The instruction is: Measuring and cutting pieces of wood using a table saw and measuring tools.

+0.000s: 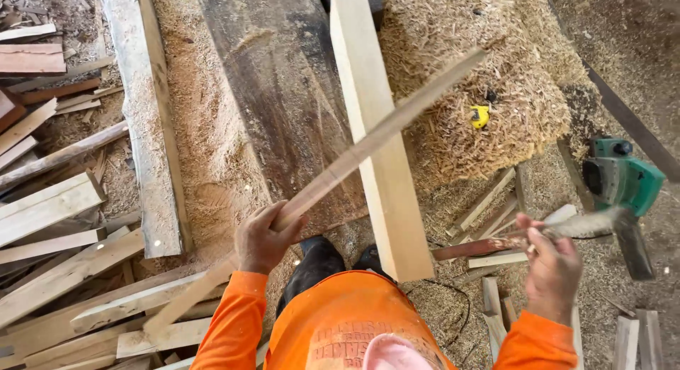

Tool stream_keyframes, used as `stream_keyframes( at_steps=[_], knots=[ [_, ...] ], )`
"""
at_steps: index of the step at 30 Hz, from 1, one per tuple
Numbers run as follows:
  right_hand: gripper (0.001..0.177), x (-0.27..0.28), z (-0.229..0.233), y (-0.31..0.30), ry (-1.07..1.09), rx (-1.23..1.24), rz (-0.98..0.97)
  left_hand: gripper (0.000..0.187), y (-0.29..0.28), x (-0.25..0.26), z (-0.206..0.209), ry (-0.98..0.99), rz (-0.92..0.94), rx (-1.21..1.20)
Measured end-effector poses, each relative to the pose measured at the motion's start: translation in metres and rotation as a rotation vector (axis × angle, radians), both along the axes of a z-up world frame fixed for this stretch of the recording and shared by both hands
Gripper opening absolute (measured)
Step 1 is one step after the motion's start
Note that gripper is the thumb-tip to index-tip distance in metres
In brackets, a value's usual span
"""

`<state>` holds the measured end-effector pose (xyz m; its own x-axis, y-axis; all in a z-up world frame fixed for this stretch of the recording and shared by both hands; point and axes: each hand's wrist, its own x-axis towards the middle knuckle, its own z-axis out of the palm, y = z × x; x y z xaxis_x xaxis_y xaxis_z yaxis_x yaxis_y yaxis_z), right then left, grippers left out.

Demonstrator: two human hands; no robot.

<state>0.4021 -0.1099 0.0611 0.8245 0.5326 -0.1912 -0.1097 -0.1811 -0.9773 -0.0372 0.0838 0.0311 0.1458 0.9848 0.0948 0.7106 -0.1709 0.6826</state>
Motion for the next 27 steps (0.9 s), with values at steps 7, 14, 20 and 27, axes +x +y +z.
stream_keyframes(
  at_steps=[7, 14, 20, 27],
  knots=[
    [0.008, -0.049, 0.03, -0.011, 0.08, 0.314, -0.094, 0.05, 0.05, -0.001, 0.004, -0.019, -0.291, 0.012],
    [0.008, -0.098, 0.024, -0.007, 0.073, 0.217, -0.195, 0.051, 0.065, 0.023, -0.002, 0.094, -0.512, -0.017],
    [0.008, -0.094, -0.02, -0.001, 0.213, 0.188, -0.161, 0.048, 0.058, 0.04, -0.01, 0.039, -0.602, -0.005],
    [0.009, -0.086, -0.05, 0.015, 0.236, 0.118, -0.157, 0.049, 0.061, 0.059, -0.002, 0.072, -0.607, -0.115]
  ],
)
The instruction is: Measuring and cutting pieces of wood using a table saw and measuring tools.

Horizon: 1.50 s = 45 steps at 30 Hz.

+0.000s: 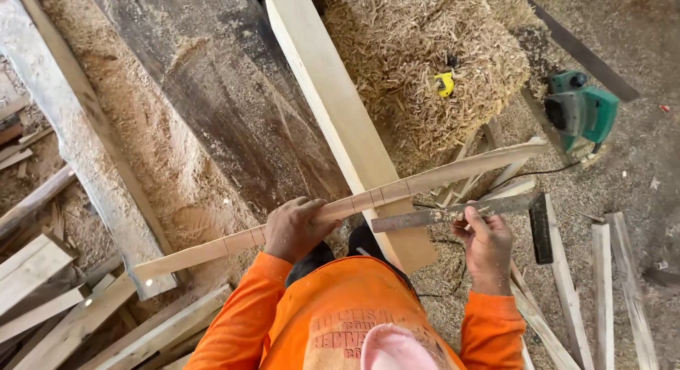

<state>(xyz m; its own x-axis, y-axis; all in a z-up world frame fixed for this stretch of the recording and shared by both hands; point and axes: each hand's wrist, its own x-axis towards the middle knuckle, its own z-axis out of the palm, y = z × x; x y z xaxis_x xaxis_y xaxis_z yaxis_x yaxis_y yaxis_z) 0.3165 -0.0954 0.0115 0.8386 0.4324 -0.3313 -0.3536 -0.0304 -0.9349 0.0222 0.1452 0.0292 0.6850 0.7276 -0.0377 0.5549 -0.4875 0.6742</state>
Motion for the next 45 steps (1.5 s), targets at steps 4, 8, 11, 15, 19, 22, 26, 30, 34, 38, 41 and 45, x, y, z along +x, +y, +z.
stream_keyframes(
  at_steps=[4, 8, 11, 15, 19, 22, 26, 30, 34, 38, 41, 45],
  knots=[
    [0.009, 0.01, -0.007, 0.005, 0.018, 0.007, 0.0, 0.047, 0.001, 0.003, -0.003, 0.011, 0.009, -0.004],
    [0.011, 0.012, -0.007, 0.019, 0.037, -0.012, 0.011, 0.046, 0.003, 0.009, 0.003, 0.036, -0.015, -0.018],
    [0.012, 0.01, -0.008, 0.029, 0.024, -0.039, -0.011, 0.046, 0.003, 0.014, 0.007, 0.055, -0.025, -0.029],
    [0.012, 0.01, -0.008, 0.042, -0.008, -0.074, -0.044, 0.046, 0.006, 0.019, 0.009, 0.057, -0.038, -0.038],
    [0.012, 0.015, -0.018, 0.042, -0.01, -0.094, -0.042, 0.047, 0.01, 0.023, 0.014, 0.08, -0.055, -0.054],
    [0.013, 0.016, -0.025, 0.041, -0.013, -0.063, -0.036, 0.048, 0.009, 0.024, 0.014, 0.11, -0.058, -0.075],
    [0.015, 0.014, -0.022, 0.046, -0.024, -0.092, -0.067, 0.053, 0.003, 0.032, 0.012, 0.003, -0.045, -0.031],
    [0.016, 0.014, -0.021, 0.048, -0.028, -0.091, -0.042, 0.056, 0.0, 0.042, 0.015, 0.022, -0.035, -0.002],
    [0.016, 0.012, -0.018, 0.049, -0.028, -0.093, -0.04, 0.053, -0.004, 0.042, 0.005, 0.034, -0.025, 0.057],
    [0.021, 0.013, -0.022, 0.047, -0.035, -0.058, -0.021, 0.05, -0.006, 0.044, 0.006, 0.003, -0.003, 0.084],
    [0.019, 0.01, -0.013, 0.049, -0.032, -0.079, -0.005, 0.05, -0.006, 0.043, 0.003, 0.003, 0.0, 0.08],
    [0.02, 0.011, -0.011, 0.053, -0.028, -0.095, 0.023, 0.049, -0.007, 0.041, 0.001, 0.0, -0.018, 0.078]
  ],
)
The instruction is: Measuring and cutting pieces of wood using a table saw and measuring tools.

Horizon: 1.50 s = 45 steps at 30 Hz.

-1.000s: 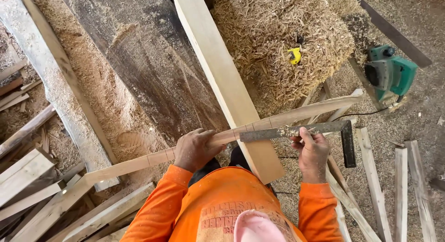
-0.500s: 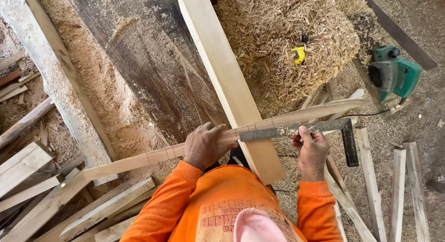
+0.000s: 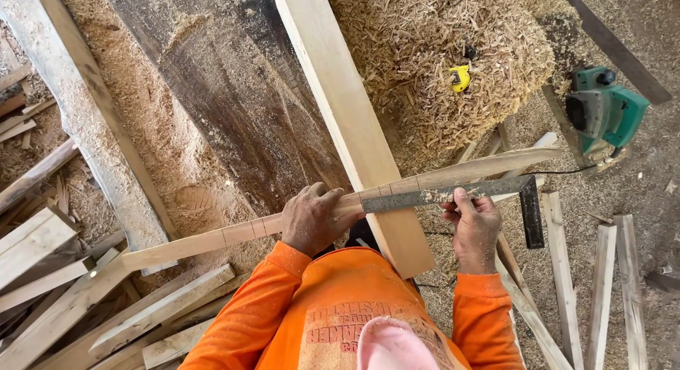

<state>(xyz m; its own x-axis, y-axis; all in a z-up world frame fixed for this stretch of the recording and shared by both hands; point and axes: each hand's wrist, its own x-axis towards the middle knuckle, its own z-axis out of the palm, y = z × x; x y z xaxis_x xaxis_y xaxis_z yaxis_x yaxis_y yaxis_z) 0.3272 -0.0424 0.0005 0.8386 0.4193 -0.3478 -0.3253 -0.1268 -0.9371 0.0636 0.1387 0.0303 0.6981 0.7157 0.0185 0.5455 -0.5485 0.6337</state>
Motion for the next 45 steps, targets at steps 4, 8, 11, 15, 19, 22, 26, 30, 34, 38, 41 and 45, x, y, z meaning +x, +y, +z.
stream_keyframes(
  at_steps=[4, 8, 11, 15, 19, 22, 26, 30, 34, 38, 41, 45],
  knots=[
    [0.02, 0.002, 0.001, 0.005, -0.03, -0.033, 0.003, 0.047, 0.001, 0.001, 0.002, -0.002, 0.001, 0.003],
    [0.02, 0.008, 0.0, 0.007, -0.031, -0.028, 0.053, 0.047, 0.0, 0.002, 0.007, 0.007, 0.003, 0.018],
    [0.02, 0.009, 0.001, 0.011, -0.048, -0.047, 0.068, 0.047, 0.0, 0.002, 0.009, 0.012, 0.008, 0.014],
    [0.017, 0.004, 0.018, 0.021, -0.094, -0.133, 0.098, 0.047, 0.0, 0.001, 0.007, 0.009, 0.009, 0.014],
    [0.021, 0.006, 0.015, 0.021, -0.101, -0.172, 0.108, 0.048, 0.0, 0.002, 0.009, 0.005, 0.013, 0.026],
    [0.021, 0.007, 0.012, 0.019, -0.098, -0.112, 0.101, 0.048, 0.0, 0.002, 0.012, 0.031, 0.014, -0.003],
    [0.02, 0.005, 0.016, 0.021, -0.093, -0.142, 0.106, 0.049, 0.0, 0.002, 0.01, 0.036, 0.014, 0.0],
    [0.021, 0.004, 0.018, 0.022, -0.102, -0.141, 0.109, 0.05, 0.001, 0.003, 0.009, 0.034, 0.012, 0.005],
    [0.019, 0.005, 0.017, 0.021, -0.097, -0.142, 0.108, 0.05, 0.0, 0.003, 0.008, 0.03, 0.017, -0.004],
    [0.02, 0.005, 0.015, 0.02, -0.099, -0.134, 0.114, 0.049, 0.0, 0.002, 0.01, 0.015, 0.017, 0.003],
    [0.02, 0.007, 0.014, 0.021, -0.095, -0.137, 0.114, 0.049, 0.0, 0.003, 0.011, 0.016, 0.016, -0.002],
    [0.02, 0.007, 0.015, 0.02, -0.098, -0.138, 0.124, 0.049, 0.0, 0.003, 0.01, 0.027, 0.024, -0.016]
  ],
)
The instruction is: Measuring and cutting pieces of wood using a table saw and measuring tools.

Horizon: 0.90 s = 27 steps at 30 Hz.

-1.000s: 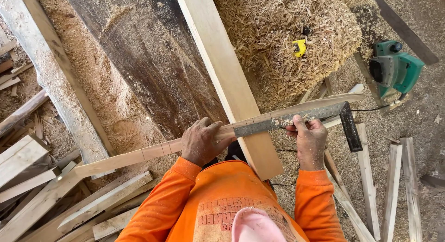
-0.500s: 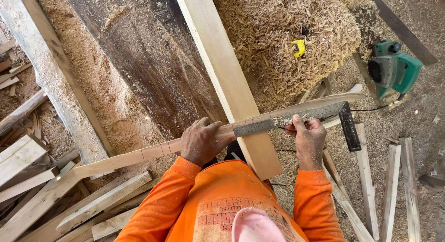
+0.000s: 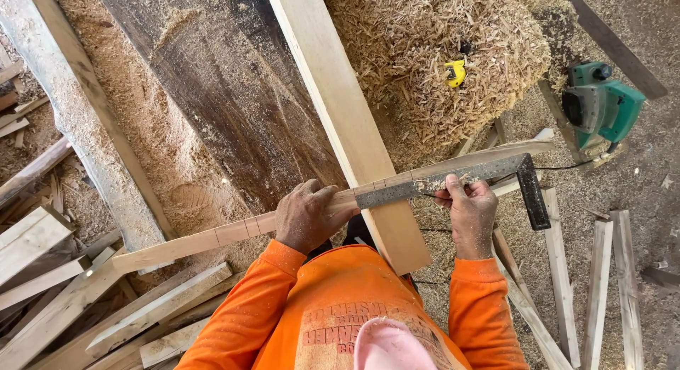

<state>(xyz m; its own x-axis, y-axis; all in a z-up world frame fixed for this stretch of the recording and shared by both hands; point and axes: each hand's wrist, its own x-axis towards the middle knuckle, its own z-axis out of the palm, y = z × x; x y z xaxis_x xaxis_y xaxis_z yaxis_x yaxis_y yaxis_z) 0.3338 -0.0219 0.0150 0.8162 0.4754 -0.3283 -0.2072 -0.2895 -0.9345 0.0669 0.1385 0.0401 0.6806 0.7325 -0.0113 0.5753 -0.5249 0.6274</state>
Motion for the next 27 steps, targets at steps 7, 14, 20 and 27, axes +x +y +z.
stream_keyframes(
  at_steps=[7, 14, 20, 27],
  knots=[
    [0.021, 0.001, -0.001, 0.0, 0.004, 0.001, -0.003, 0.049, 0.0, 0.0, -0.002, -0.002, -0.001, 0.008],
    [0.019, 0.003, -0.003, -0.001, 0.025, -0.003, -0.018, 0.049, -0.002, 0.0, -0.004, 0.009, -0.001, 0.026],
    [0.009, 0.025, 0.032, -0.015, 0.108, 0.095, -0.082, 0.05, -0.006, -0.007, -0.006, -0.024, 0.029, 0.045],
    [0.002, 0.12, 0.043, -0.034, 0.191, 0.192, -0.008, 0.055, -0.018, -0.025, -0.008, -0.15, 0.376, 0.041]
  ],
)
